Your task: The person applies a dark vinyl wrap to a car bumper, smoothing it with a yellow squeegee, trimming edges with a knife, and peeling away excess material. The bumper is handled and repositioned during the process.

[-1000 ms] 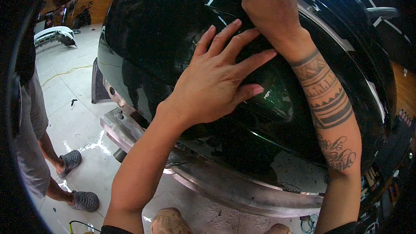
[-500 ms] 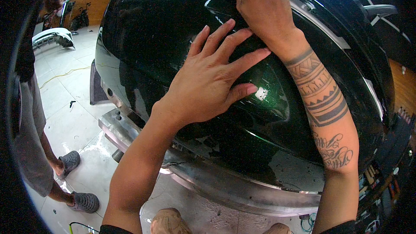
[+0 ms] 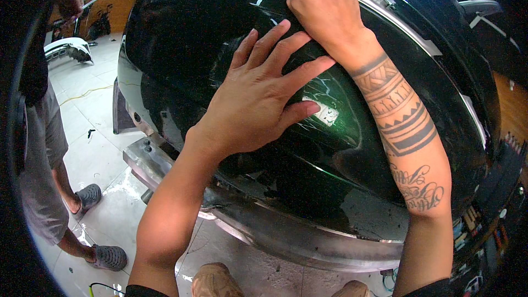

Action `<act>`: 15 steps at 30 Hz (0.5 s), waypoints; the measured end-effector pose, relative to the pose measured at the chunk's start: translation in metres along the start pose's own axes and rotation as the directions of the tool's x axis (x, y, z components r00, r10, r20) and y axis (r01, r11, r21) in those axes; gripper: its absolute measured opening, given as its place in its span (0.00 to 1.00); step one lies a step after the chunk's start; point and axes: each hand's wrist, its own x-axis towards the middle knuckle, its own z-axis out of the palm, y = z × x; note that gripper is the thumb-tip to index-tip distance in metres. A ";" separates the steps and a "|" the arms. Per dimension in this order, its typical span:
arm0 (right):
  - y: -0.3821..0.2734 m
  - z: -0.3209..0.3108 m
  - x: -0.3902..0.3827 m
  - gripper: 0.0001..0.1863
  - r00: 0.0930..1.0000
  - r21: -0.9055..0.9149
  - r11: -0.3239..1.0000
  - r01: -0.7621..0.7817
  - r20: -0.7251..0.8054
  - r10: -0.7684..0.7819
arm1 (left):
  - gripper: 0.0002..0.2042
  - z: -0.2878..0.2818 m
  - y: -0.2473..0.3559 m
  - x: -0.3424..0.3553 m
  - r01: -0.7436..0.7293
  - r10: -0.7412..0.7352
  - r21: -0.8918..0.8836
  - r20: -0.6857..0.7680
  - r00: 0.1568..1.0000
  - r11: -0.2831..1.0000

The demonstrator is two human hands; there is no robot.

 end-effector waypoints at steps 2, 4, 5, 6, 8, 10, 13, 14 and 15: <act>-0.001 0.003 0.002 0.05 1.000 0.038 0.999 -0.011 -0.022 0.012 | 0.24 -0.002 -0.002 -0.001 -0.006 0.006 0.015 -0.008 1.000 1.000; -0.001 0.001 0.003 0.05 0.999 0.057 0.998 -0.019 -0.027 0.020 | 0.24 -0.001 -0.002 0.000 -0.013 0.014 0.017 -0.021 1.000 1.000; -0.001 0.000 0.004 0.05 0.999 0.064 0.998 -0.022 -0.028 0.024 | 0.24 -0.002 -0.002 0.001 -0.012 0.013 0.015 -0.018 1.000 1.000; -0.001 0.000 0.003 0.05 0.999 0.072 0.997 -0.026 -0.029 0.028 | 0.24 -0.002 -0.001 0.000 -0.011 0.011 0.013 -0.015 1.000 1.000; 0.001 -0.002 0.001 0.05 0.999 0.077 0.996 -0.035 -0.019 0.037 | 0.24 -0.002 0.000 0.001 -0.010 0.010 0.009 -0.014 1.000 1.000; 0.002 -0.004 -0.001 0.04 0.999 0.080 0.996 -0.040 -0.013 0.041 | 0.24 -0.001 0.000 0.001 -0.009 0.010 0.005 -0.019 1.000 1.000; 0.003 -0.006 -0.001 0.02 0.999 0.072 0.997 -0.034 -0.016 0.035 | 0.24 -0.005 0.000 0.002 -0.017 0.018 0.014 -0.025 1.000 1.000; 0.003 -0.007 -0.001 0.02 0.999 0.065 0.997 -0.030 -0.017 0.031 | 0.24 -0.006 0.000 0.002 -0.017 0.017 0.016 -0.023 1.000 1.000; 0.004 -0.007 -0.002 0.01 0.999 0.059 0.998 -0.026 -0.019 0.027 | 0.24 -0.007 -0.001 0.002 -0.015 0.016 0.018 -0.020 1.000 1.000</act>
